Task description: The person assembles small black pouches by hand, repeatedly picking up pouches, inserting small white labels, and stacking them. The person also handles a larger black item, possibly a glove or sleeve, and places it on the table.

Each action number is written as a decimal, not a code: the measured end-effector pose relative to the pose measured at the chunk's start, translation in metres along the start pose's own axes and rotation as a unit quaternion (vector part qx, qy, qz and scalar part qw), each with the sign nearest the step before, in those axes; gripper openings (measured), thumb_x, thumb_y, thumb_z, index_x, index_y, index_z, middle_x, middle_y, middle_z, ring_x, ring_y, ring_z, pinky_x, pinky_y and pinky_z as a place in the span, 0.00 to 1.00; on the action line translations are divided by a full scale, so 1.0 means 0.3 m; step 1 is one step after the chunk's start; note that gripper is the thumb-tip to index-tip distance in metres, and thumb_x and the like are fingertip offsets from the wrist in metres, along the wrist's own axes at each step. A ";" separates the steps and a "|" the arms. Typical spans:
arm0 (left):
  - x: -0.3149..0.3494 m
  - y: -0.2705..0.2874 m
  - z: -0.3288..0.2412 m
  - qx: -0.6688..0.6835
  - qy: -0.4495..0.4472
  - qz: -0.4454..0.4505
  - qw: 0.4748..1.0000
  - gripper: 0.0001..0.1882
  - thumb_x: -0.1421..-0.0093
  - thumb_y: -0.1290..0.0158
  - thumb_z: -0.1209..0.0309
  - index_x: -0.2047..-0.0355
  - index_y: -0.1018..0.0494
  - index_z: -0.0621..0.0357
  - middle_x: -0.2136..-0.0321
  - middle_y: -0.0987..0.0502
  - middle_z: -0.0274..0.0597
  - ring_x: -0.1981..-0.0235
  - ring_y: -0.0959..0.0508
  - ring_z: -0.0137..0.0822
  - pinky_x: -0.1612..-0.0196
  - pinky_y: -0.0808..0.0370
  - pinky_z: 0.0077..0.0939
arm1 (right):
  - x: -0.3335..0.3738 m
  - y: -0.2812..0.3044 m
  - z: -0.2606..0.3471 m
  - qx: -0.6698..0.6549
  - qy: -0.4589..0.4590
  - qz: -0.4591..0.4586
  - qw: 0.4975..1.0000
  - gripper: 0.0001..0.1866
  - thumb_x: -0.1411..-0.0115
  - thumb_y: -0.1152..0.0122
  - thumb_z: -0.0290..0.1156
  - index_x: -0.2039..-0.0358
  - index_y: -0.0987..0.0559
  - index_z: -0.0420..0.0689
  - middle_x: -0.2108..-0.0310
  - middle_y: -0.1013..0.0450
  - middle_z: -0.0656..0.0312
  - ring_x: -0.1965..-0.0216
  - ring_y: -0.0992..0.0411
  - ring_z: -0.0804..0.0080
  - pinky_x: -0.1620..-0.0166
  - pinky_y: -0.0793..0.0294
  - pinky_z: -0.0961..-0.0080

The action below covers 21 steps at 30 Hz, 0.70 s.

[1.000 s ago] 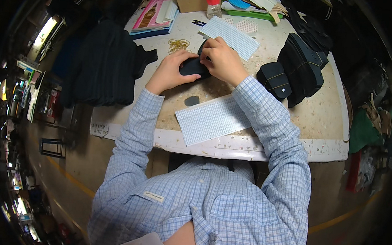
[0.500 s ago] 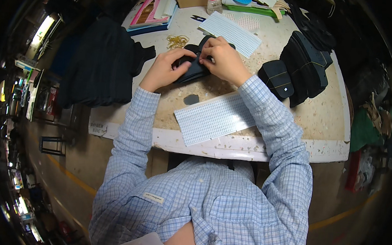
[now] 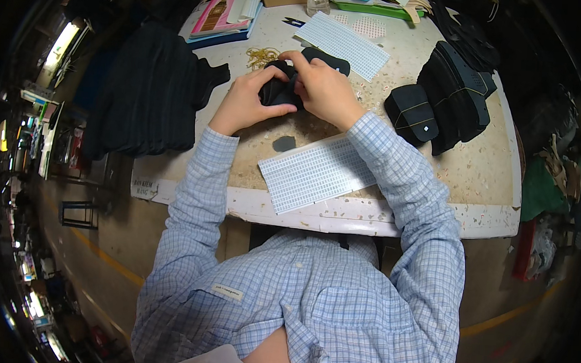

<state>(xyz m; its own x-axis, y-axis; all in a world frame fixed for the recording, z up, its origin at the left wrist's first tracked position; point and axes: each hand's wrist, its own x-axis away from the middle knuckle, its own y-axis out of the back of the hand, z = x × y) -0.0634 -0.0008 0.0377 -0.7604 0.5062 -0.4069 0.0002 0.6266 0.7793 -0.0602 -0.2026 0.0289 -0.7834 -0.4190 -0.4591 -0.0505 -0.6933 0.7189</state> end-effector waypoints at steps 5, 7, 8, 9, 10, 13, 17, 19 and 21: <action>0.008 -0.014 0.005 0.000 0.022 -0.003 1.000 0.21 0.50 0.36 0.62 0.58 0.28 0.53 0.67 0.21 0.46 0.65 0.19 0.46 0.62 0.24 0.36 | -0.019 -0.014 0.008 0.107 0.028 -0.084 0.990 0.29 0.48 0.39 0.23 0.45 0.30 0.55 0.73 0.25 0.62 0.67 0.25 0.61 0.68 0.23 0.64; 0.005 -0.014 0.009 0.037 0.041 -0.012 0.998 0.21 0.50 0.36 0.61 0.57 0.28 0.51 0.68 0.21 0.46 0.66 0.20 0.47 0.63 0.24 0.38 | -0.025 0.000 -0.013 0.101 -0.020 -0.086 0.991 0.28 0.49 0.38 0.23 0.46 0.30 0.54 0.71 0.23 0.62 0.65 0.24 0.62 0.67 0.23 0.65; 0.003 -0.014 0.010 0.061 0.057 -0.026 0.996 0.21 0.50 0.36 0.61 0.57 0.28 0.50 0.68 0.21 0.46 0.66 0.20 0.47 0.64 0.24 0.38 | -0.026 0.006 -0.024 0.052 -0.014 -0.081 0.995 0.28 0.49 0.37 0.24 0.46 0.30 0.54 0.71 0.23 0.62 0.64 0.24 0.62 0.67 0.23 0.65; 0.001 -0.014 0.011 0.086 0.068 -0.034 0.993 0.21 0.50 0.36 0.61 0.58 0.28 0.50 0.68 0.21 0.45 0.66 0.20 0.46 0.64 0.24 0.38 | -0.025 0.010 -0.034 0.001 -0.014 -0.066 0.998 0.29 0.49 0.37 0.24 0.46 0.30 0.54 0.72 0.23 0.62 0.64 0.24 0.63 0.66 0.23 0.66; -0.001 -0.013 0.011 0.058 0.064 -0.022 0.996 0.20 0.49 0.37 0.63 0.57 0.28 0.51 0.67 0.21 0.47 0.66 0.19 0.47 0.64 0.24 0.37 | -0.023 0.009 -0.041 -0.047 -0.018 -0.056 0.997 0.29 0.50 0.36 0.24 0.46 0.30 0.54 0.72 0.23 0.62 0.63 0.24 0.63 0.65 0.23 0.66; 0.001 -0.016 0.004 -0.017 0.041 0.004 0.999 0.17 0.47 0.40 0.68 0.57 0.27 0.54 0.65 0.20 0.50 0.66 0.19 0.49 0.62 0.23 0.35 | -0.007 -0.022 -0.041 -0.021 0.012 -0.030 0.999 0.28 0.51 0.36 0.24 0.47 0.28 0.52 0.71 0.22 0.62 0.63 0.24 0.63 0.63 0.23 0.66; 0.013 -0.032 -0.014 -0.059 0.039 -0.009 0.997 0.13 0.44 0.45 0.71 0.58 0.27 0.55 0.66 0.20 0.51 0.67 0.19 0.50 0.61 0.23 0.36 | -0.025 -0.040 -0.041 0.078 0.036 -0.074 0.994 0.29 0.52 0.38 0.20 0.46 0.26 0.50 0.71 0.23 0.59 0.65 0.23 0.62 0.63 0.23 0.66; 0.011 -0.035 -0.014 -0.035 0.037 -0.023 0.998 0.12 0.44 0.46 0.72 0.58 0.27 0.55 0.68 0.20 0.52 0.67 0.19 0.50 0.61 0.23 0.37 | -0.034 -0.018 -0.049 -0.023 0.017 -0.106 0.994 0.31 0.52 0.39 0.17 0.45 0.27 0.50 0.71 0.24 0.58 0.66 0.23 0.62 0.63 0.22 0.67; 0.006 -0.036 -0.010 0.015 0.026 -0.055 0.998 0.11 0.44 0.45 0.71 0.59 0.26 0.54 0.70 0.21 0.52 0.67 0.19 0.50 0.62 0.23 0.37 | -0.029 0.015 -0.058 -0.100 -0.021 -0.091 0.991 0.36 0.54 0.40 0.12 0.42 0.29 0.50 0.62 0.26 0.54 0.66 0.23 0.60 0.63 0.21 0.68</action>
<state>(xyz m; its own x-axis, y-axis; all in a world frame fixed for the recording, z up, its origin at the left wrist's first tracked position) -0.0667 -0.0084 0.0300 -0.7890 0.4026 -0.4641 -0.0669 0.6946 0.7163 -0.0426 -0.2123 0.0271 -0.7974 -0.2553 -0.5468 -0.0727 -0.8589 0.5070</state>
